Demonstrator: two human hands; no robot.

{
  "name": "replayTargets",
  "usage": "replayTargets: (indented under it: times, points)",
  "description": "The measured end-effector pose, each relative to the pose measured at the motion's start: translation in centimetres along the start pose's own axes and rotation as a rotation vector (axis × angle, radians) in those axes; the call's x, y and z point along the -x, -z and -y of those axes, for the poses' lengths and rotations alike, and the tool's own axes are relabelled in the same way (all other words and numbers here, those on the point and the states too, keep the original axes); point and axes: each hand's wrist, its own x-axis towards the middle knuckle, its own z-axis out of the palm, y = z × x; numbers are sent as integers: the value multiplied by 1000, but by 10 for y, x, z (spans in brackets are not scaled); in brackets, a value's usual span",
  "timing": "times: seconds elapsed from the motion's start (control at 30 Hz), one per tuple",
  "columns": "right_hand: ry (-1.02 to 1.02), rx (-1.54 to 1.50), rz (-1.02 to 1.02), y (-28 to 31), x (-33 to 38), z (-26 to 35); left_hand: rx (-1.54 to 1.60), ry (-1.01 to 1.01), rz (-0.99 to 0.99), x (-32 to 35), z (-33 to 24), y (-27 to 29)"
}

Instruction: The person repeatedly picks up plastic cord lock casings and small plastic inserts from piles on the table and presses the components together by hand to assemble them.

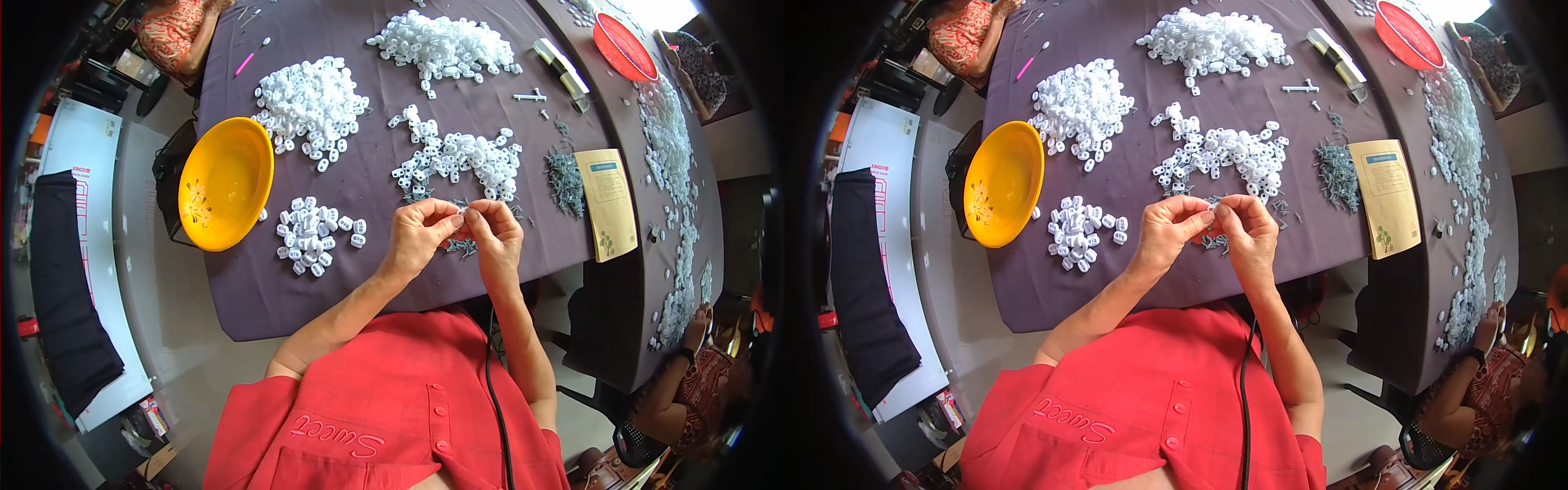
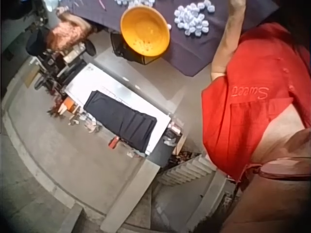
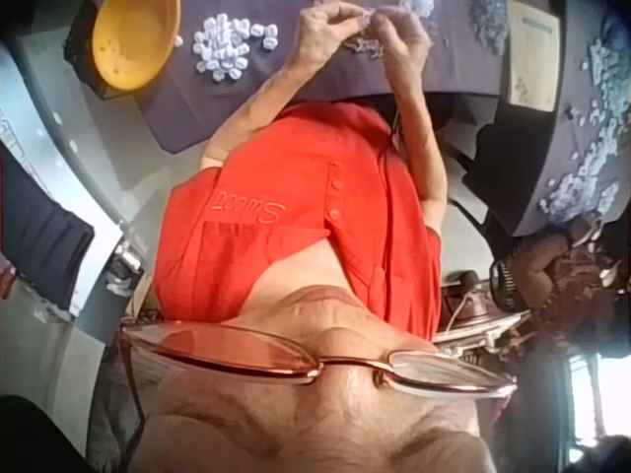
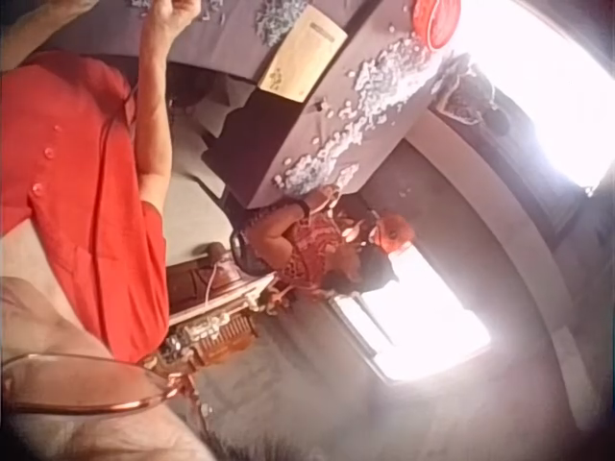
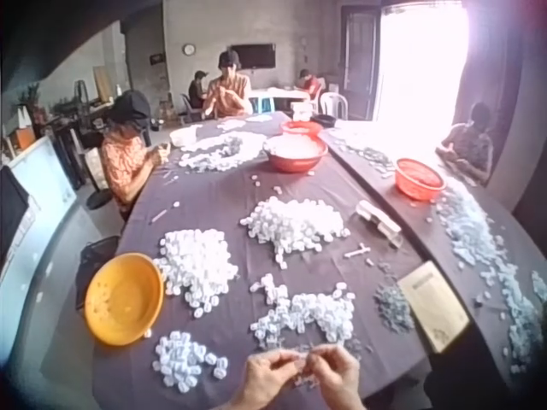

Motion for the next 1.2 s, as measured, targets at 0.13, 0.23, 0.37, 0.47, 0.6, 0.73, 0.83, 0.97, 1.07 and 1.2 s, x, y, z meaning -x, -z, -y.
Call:
replayTargets:
  times: [0.13, 0.23, 0.37, 0.47, 0.6, 0.73, 0.83, 0.97, 1.07, 1.2]
  points:
    - [-1, -9, 27, -1, 2, 1, 72, -47, -22, 5, 0, -2]
    - [20, -35, 40, -5, 6, 1, 99, -24, -41, 8, -5, -3]
    - [158, -2, 50, -4, 7, 0, 5, 10, -22, 9, -9, 0]
    - [76, -23, 60, 5, 5, 5, -132, 8, 37, 12, -17, 0]
    - [91, -88, 67, 4, 3, 12, -208, -21, 45, 15, -17, 0]
    - [81, -46, 80, 5, 4, 9, -223, -44, 39, 18, -22, -4]
    - [80, -69, 97, 5, 5, 10, -221, -37, 41, 18, -25, -5]
    - [83, -76, 137, 5, 5, 11, -236, -23, 45, 18, -25, -2]
    - [92, -49, 162, 6, 5, 10, -256, -33, 62, 17, -25, 0]
    - [114, -19, 182, 9, 5, 11, -253, -12, 72, 18, -27, -1]
